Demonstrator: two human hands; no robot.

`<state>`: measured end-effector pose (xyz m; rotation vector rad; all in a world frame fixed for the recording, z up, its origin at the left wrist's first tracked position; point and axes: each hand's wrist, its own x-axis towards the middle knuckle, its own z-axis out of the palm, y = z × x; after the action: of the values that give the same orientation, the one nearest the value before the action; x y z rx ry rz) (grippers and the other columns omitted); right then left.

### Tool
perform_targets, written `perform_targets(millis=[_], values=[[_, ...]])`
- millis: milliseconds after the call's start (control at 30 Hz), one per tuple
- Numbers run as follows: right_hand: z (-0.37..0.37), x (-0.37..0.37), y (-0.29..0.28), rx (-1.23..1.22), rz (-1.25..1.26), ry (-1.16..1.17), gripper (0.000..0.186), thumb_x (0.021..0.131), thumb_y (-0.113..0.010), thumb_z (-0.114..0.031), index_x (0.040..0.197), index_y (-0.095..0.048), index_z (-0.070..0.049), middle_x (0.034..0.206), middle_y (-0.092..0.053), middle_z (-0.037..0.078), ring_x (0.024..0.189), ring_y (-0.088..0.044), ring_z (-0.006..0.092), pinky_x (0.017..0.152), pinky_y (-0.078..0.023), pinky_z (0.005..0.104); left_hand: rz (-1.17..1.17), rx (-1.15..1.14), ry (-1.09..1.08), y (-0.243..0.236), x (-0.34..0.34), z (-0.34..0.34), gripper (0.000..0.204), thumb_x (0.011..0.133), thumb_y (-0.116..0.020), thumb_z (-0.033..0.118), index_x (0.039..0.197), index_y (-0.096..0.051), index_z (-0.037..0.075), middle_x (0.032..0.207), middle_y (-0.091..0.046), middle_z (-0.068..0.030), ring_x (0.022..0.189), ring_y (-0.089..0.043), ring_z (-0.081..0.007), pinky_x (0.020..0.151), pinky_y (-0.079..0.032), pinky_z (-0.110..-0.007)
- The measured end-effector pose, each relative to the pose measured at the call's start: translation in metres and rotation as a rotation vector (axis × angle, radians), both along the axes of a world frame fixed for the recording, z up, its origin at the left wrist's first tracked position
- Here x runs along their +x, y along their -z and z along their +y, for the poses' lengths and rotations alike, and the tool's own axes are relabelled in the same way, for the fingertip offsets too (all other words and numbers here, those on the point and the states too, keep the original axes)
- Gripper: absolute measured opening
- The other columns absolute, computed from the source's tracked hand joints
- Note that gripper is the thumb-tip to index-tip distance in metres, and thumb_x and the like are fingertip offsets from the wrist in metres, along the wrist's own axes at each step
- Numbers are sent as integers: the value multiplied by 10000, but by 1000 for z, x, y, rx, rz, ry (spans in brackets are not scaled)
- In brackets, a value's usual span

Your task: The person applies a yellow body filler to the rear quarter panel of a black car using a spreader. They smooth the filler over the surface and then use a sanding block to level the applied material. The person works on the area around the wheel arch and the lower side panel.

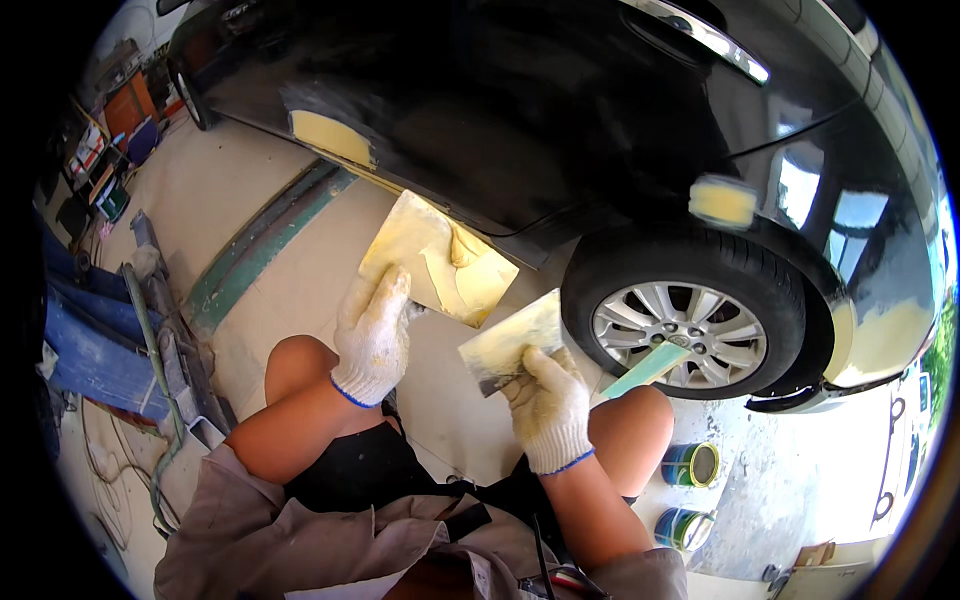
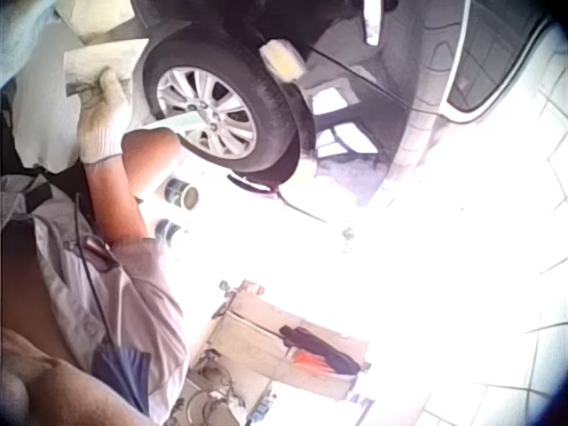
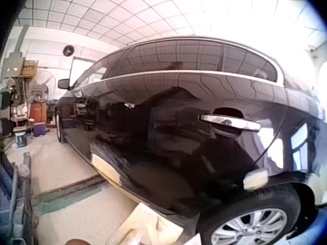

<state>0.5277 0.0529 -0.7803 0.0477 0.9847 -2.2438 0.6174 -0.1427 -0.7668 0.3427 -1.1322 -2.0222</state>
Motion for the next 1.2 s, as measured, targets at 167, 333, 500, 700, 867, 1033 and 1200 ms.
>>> perform_targets(millis=[167,333,500,700,867,1033,1200], values=[[2,-7,11,98,36,-70,426,1061,-523,-61,1464,-452,56,1419,-623,218,1249,-701,339,1059,-609,499,-147,-415,119,11,15,26,351,1108,-592,90,1433,-638,-33,1250,-705,-61,1115,-649,-112,990,-529,-297],[10,-10,8,82,9,-74,425,1021,-562,13,1432,-481,89,1363,-640,201,1210,-709,333,998,-636,479,-122,-439,293,12,13,41,411,1097,-606,101,1488,-610,-23,1356,-687,-102,1208,-634,-138,1030,-505,-301],[24,-18,10,112,93,-106,487,1023,-518,-19,1485,-425,102,1423,-602,231,1257,-692,363,1059,-609,503,-337,-804,372,4,5,45,430,1073,-615,116,1466,-602,-57,1284,-721,-129,1120,-679,-160,981,-528,-314],[45,-26,8,107,169,-33,421,1016,-557,20,1428,-490,72,1354,-644,189,1202,-705,308,996,-625,446,-570,-1232,543,-21,-2,34,339,1059,-643,154,1344,-704,-19,1087,-771,-127,951,-712,-172,873,-555,-322],[78,-54,-7,7,249,57,413,1011,-575,12,1421,-529,23,1340,-666,157,1208,-700,287,1058,-580,455,-575,-709,495,-49,-11,-17,270,1054,-642,126,1249,-734,-37,1106,-779,-47,995,-699,-106,902,-565,-308],[65,-90,-3,-39,61,-73,416,921,-559,27,1335,-595,12,1290,-700,164,1203,-706,345,1065,-577,540,-218,-484,325,-103,-66,-119,252,986,-607,96,1177,-730,-14,1097,-763,-61,1011,-713,-155,888,-598,-356],[-15,-106,23,-69,-103,-314,401,905,-552,7,1301,-614,17,1262,-710,154,1169,-714,344,1062,-566,546,94,-150,318,-108,-136,-193,418,895,-678,298,1174,-713,-11,1026,-755,-219,928,-730,-355,863,-603,-438]])
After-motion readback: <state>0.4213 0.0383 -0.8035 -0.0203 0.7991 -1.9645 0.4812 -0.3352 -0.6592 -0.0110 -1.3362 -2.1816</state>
